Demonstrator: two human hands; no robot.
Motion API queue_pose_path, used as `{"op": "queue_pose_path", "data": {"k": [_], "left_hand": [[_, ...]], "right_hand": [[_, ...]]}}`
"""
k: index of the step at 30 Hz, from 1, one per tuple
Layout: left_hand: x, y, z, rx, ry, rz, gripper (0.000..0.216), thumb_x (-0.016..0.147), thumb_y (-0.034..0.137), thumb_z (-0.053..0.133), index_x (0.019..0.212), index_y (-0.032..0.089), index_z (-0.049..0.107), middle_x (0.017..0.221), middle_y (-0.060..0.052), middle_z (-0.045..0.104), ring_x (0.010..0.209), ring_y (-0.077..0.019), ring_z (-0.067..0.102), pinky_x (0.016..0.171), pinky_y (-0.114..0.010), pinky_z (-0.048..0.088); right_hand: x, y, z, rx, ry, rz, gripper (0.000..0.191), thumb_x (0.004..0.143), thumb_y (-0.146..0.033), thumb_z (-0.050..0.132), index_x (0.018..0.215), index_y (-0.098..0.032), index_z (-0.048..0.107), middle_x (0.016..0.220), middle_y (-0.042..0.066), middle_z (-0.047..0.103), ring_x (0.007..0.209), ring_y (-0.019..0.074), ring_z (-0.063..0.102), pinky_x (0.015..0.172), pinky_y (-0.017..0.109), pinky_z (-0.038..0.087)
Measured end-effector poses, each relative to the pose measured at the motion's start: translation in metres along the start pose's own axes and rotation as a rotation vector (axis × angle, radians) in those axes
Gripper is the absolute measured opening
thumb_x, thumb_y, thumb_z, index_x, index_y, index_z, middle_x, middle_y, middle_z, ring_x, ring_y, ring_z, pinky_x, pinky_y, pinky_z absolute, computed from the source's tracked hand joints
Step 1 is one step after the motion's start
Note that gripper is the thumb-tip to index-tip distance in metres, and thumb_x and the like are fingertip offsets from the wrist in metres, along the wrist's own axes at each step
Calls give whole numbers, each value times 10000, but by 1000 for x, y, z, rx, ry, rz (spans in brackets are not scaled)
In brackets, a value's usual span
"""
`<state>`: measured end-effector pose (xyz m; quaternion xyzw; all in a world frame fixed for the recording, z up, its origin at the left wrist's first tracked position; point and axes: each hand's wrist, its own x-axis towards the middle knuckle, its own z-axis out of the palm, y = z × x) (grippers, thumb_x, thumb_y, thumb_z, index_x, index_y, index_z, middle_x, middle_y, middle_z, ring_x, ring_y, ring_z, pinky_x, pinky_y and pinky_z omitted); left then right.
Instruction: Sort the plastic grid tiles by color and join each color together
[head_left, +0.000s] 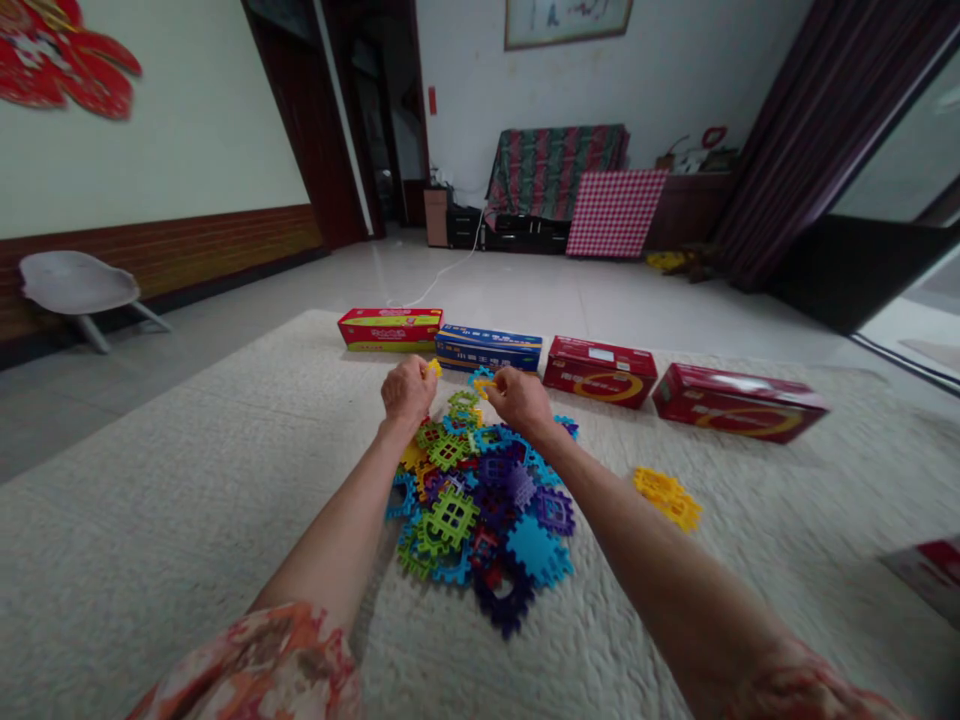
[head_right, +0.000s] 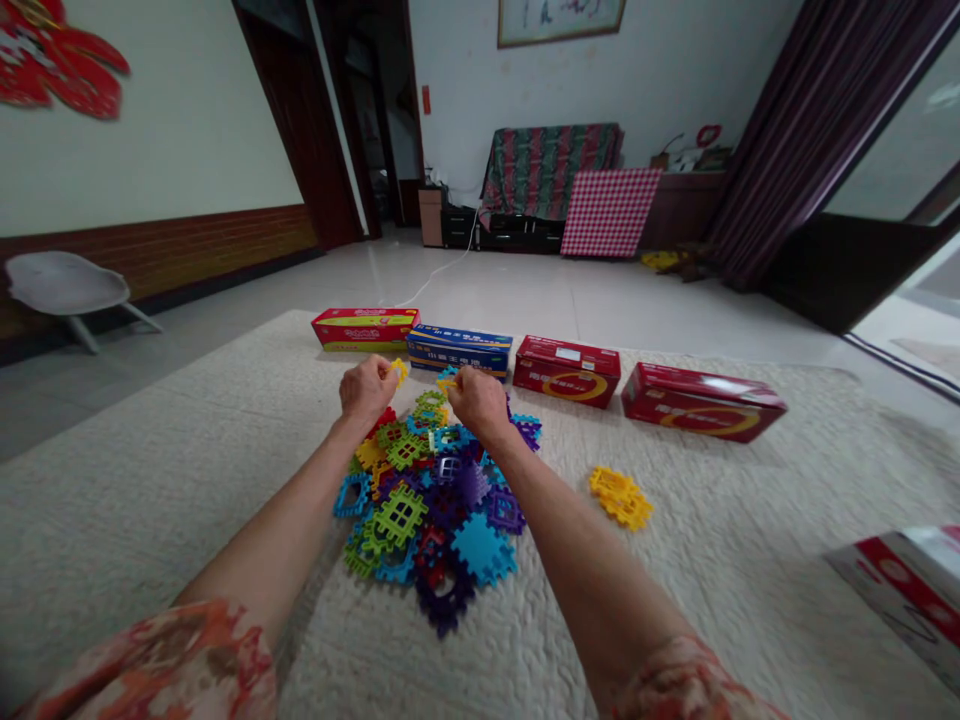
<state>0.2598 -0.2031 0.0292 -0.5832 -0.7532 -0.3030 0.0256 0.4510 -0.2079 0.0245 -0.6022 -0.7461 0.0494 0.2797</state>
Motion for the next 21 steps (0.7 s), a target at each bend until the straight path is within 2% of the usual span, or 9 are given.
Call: {"op": "queue_pose_path", "data": {"k": [2,4,6,9,12,15,19,21], "left_hand": [[-9,9,-7,-177,-6,4,205,818,296,552,910,180,694,887,-63,736,858,-212,672,824,-303,480],[-24,21,-11,-398,-75,21,195,781,302,580,866,171,698,810,-31,730,774,-174,666,766,-263,488],[-46,35,-12,-584,-165,42,195,759,305,589,834,160,697,754,-15,719,713,-151,654,695,-234,487],[-86,56,-10,-702,-259,57,170,735,295,598,777,157,688,702,-7,703,666,-138,641,638,-219,480],[-127,76,-8,-775,-380,57,140,739,267,581,753,164,675,631,11,671,586,-122,618,583,-210,474],[-163,94,-3,-852,-471,15,122,748,257,587,758,165,668,605,19,652,544,-112,607,541,-201,471],[-201,117,11,-974,-596,-45,142,783,216,561,835,153,677,687,-3,695,576,-115,647,566,-204,505],[-217,127,20,-999,-629,-29,166,800,202,547,882,158,685,758,-14,721,635,-122,675,612,-212,527]], "right_hand": [[-11,0,-6,206,112,14,176,816,-324,578,883,-187,667,798,46,704,722,169,620,688,265,433],[-27,2,-13,428,164,64,215,802,-383,577,830,-184,654,715,19,666,646,145,577,642,254,425],[-50,7,-22,666,132,143,276,785,-445,562,771,-179,634,658,3,625,591,131,539,590,247,417],[-89,17,-37,952,59,298,341,742,-516,578,752,-176,613,644,-10,602,552,115,509,538,237,412],[-128,29,-50,1047,67,423,390,697,-556,624,778,-175,622,675,-5,615,585,117,527,530,226,425],[-160,41,-59,1090,138,492,425,683,-568,633,833,-171,635,742,14,640,642,129,566,534,216,441],[-189,59,-58,1102,263,543,503,686,-567,628,995,-170,643,801,38,669,679,155,611,536,230,466],[-199,69,-53,1055,341,561,543,704,-582,603,1048,-164,642,802,46,677,685,171,626,534,245,475]]}}
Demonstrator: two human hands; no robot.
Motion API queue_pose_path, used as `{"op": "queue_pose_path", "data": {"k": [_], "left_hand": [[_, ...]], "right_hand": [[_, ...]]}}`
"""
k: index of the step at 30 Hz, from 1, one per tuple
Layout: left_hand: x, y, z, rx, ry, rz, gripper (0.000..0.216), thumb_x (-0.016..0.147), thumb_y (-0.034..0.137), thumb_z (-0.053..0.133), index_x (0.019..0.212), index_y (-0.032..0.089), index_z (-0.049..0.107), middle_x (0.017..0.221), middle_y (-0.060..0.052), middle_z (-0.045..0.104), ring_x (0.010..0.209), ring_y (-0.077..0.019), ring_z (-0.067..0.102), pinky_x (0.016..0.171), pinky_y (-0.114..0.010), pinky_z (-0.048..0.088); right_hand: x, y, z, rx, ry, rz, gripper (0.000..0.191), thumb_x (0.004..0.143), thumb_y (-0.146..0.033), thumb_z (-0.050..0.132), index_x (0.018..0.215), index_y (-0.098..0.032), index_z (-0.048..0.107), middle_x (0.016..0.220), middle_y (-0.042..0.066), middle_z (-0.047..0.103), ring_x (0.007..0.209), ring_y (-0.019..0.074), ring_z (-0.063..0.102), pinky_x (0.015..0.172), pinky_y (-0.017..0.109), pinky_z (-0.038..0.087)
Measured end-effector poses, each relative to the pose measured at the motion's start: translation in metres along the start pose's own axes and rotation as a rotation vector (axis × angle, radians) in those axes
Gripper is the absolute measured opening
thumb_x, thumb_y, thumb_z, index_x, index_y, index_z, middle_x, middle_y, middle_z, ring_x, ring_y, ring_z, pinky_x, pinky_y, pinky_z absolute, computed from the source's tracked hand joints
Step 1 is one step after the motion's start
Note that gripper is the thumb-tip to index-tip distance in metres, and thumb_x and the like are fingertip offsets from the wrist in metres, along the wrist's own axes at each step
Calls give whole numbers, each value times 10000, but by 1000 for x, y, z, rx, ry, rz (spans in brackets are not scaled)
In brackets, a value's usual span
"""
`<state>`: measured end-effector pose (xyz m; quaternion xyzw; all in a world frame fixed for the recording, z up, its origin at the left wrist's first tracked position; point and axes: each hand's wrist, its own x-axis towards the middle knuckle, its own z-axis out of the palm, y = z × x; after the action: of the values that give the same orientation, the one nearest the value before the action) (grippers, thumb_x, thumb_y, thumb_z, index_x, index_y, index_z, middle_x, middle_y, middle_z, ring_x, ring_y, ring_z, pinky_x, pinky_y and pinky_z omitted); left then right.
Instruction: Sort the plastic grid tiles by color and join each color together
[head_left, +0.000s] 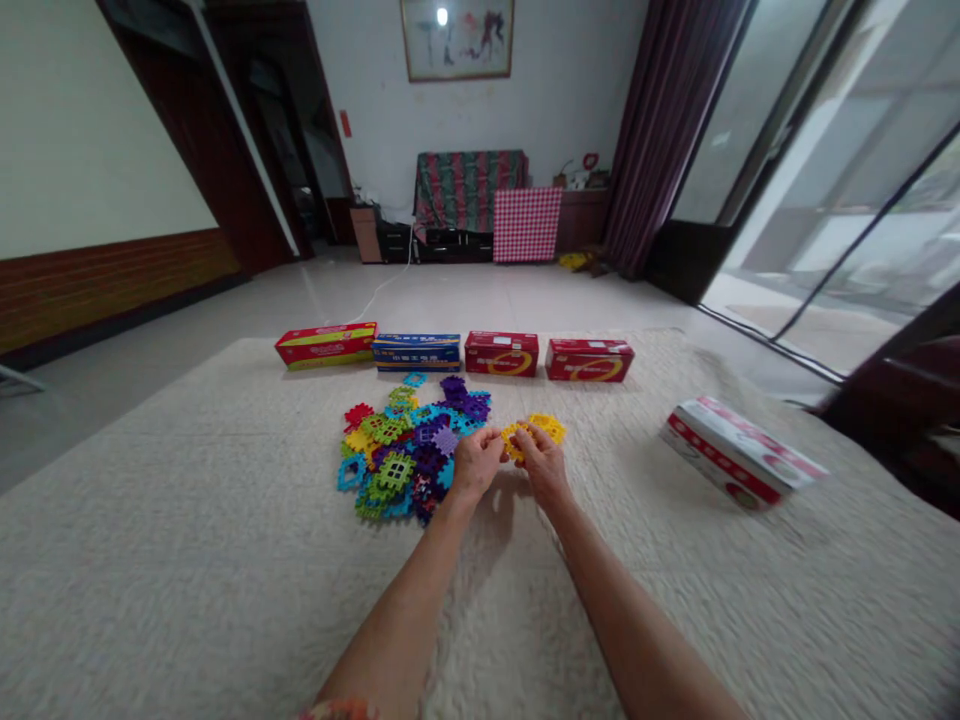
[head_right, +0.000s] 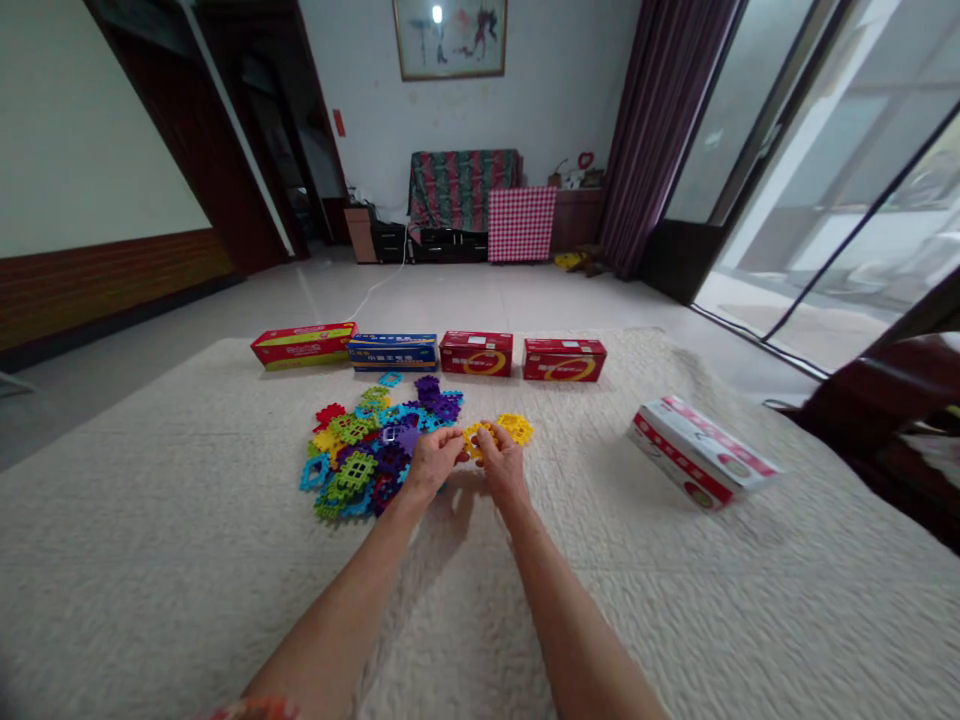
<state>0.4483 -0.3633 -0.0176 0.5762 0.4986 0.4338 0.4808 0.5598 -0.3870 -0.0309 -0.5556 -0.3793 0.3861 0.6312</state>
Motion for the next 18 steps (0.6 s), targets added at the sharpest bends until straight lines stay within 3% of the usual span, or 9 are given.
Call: {"op": "queue_pose_path", "data": {"k": [6,13,18], "left_hand": [[0,-10,35,83,-21,81,273,813,243,595,1066,179,677,867,-54,746,749,-166,701,707,-265,556],[31,8,54,198,33,136,287,814,227,583,1080,192,684,898,-40,750,812,-159,697,740,-246,539],[40,14,57,518,21,181,250,828,235,578,1044,178,690,965,-86,734,902,-184,681,852,-281,501]], "right_hand": [[7,20,-19,-215,156,-264,420,828,-495,494,1052,-172,639,1023,98,693,910,208,647,810,349,529],[10,11,-24,-441,356,-597,386,901,-323,415,1237,-183,541,1212,151,553,1138,247,542,970,448,472],[14,13,-26,-610,444,-672,354,891,-246,432,1232,-201,514,1346,168,449,1277,287,425,1039,545,392]]}}
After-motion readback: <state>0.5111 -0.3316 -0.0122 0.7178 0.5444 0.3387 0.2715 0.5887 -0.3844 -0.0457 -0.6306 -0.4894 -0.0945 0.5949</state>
